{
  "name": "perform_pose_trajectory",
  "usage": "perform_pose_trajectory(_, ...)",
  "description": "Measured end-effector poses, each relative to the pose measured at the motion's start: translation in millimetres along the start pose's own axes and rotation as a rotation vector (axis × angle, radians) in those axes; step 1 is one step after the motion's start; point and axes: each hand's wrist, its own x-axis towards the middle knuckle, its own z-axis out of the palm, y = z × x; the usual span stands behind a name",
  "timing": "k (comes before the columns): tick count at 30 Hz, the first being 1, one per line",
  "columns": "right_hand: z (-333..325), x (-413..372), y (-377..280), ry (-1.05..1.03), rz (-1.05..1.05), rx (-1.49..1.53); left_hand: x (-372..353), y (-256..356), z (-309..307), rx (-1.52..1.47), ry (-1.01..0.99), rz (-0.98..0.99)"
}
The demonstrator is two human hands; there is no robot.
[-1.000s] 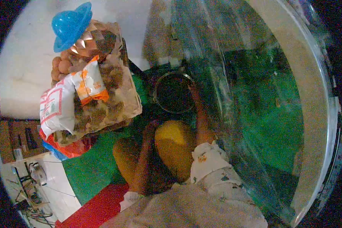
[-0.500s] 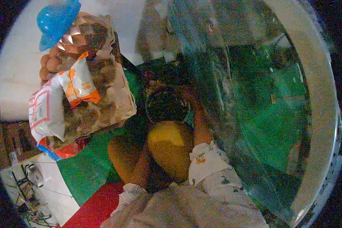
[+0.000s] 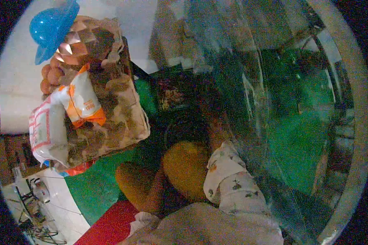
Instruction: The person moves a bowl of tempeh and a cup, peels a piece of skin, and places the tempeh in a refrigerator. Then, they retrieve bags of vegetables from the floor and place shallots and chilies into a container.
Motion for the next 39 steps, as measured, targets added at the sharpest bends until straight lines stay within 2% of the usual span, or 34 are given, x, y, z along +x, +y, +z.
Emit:
perform_pose_trajectory(10, 43, 12, 6, 0.008, 0.026, -0.132, -17, -45, -13, 0.051, 0.013, -0.042)
perform_pose_trajectory(25, 18, -26, 52, -0.101, -0.014, -0.191, 54, -65, -17, 0.281, -0.040, 0.077)
perform_pose_trajectory(27, 31, -10, 77, -0.081, -0.101, -0.180, 66, -67, -20, 0.338, -0.043, 0.104)
perform_pose_trajectory(30, 98, 32, 154, 0.301, -0.485, -0.475, 80, -68, -27, 0.449, -0.029, 0.154)
perform_pose_trajectory(31, 61, 15, 121, -0.031, -0.376, -0.076, 85, -70, -31, 0.481, -0.020, 0.167)
perform_pose_trajectory(32, 21, -3, 85, -0.311, -0.113, 0.494, 91, -72, -35, 0.515, -0.010, 0.181)
perform_pose_trajectory(33, -19, -21, 48, -0.439, 0.199, 0.819, 95, -75, -38, 0.544, -0.001, 0.191)
perform_pose_trajectory(36, -141, -108, -82, -0.160, 0.256, 0.676, 107, -83, -47, 0.608, 0.023, 0.212)
perform_pose_trajectory(37, -134, -105, -69, -0.156, 0.256, 0.676, 110, -85, -47, 0.625, 0.028, 0.214)
perform_pose_trajectory(39, -121, -97, -46, -0.334, 0.381, 0.917, 114, -86, -50, 0.653, 0.032, 0.225)
